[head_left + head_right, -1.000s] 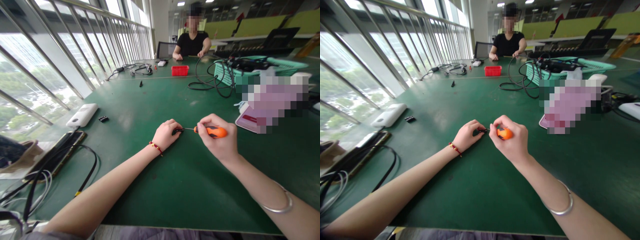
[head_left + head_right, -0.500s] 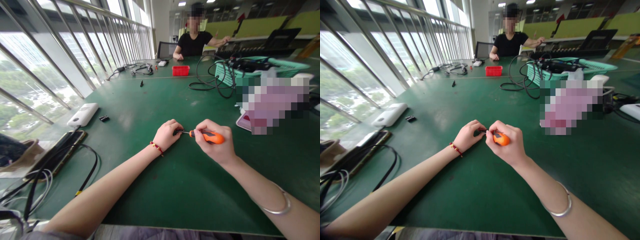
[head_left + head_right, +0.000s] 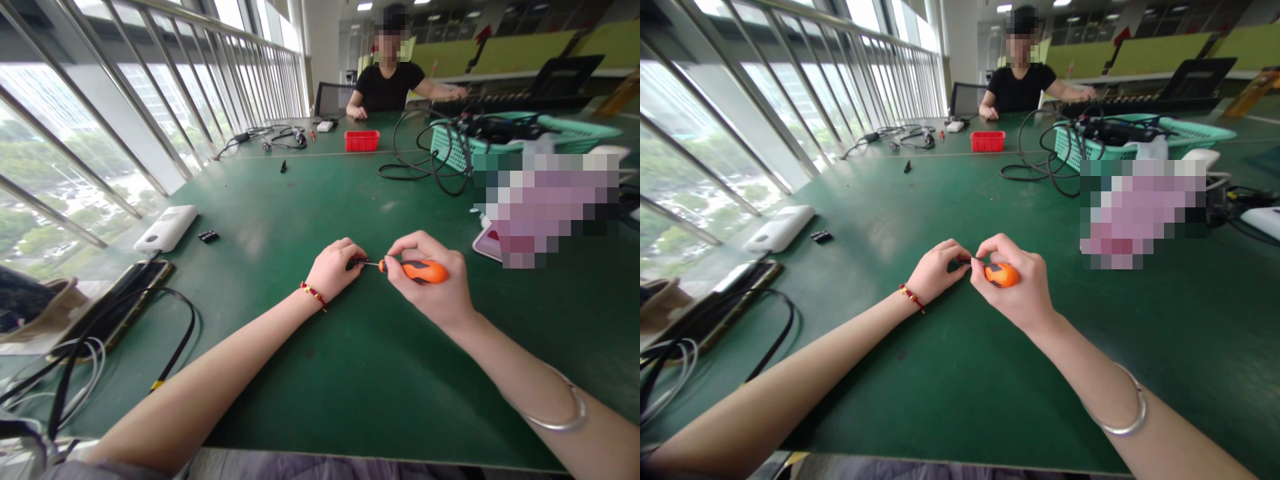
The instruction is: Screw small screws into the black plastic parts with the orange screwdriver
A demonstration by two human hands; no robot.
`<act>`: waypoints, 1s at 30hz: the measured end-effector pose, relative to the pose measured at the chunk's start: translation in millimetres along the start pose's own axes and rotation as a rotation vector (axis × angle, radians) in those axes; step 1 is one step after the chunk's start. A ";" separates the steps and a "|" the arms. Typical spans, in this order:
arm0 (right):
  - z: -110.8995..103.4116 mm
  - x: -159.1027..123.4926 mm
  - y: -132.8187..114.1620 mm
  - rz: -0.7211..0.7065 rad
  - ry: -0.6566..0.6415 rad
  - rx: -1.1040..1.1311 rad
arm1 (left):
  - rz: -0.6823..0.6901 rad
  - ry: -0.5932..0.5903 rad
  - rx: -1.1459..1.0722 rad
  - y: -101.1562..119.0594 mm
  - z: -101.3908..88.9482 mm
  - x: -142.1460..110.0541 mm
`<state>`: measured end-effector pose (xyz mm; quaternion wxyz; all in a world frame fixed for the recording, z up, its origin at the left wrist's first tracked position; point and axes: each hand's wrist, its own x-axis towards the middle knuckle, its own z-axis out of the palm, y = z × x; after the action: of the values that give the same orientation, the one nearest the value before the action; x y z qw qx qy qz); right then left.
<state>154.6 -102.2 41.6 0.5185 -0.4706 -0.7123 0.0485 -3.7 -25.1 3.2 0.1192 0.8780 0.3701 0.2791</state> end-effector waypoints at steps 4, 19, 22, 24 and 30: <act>1.7 0.5 0.6 0.011 0.089 0.031 | -0.003 -0.001 -0.003 -0.1 0.1 -0.1; -1.9 0.9 -1.2 -0.013 0.024 -0.060 | -0.069 -0.011 0.013 1.4 -0.7 0.6; -1.6 2.2 -0.5 0.005 0.017 -0.050 | -0.123 0.001 0.040 3.5 -1.6 -0.4; -1.4 3.0 -0.5 0.011 0.016 -0.043 | -0.174 0.027 0.099 5.3 -2.4 -1.7; -2.8 2.9 0.2 0.025 0.023 -0.010 | -0.227 0.040 0.191 9.6 -4.5 -3.8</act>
<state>156.8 -101.2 44.8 0.5234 -0.4828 -0.7006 0.0461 -2.9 -34.5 9.3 0.0584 0.8323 0.4941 0.2445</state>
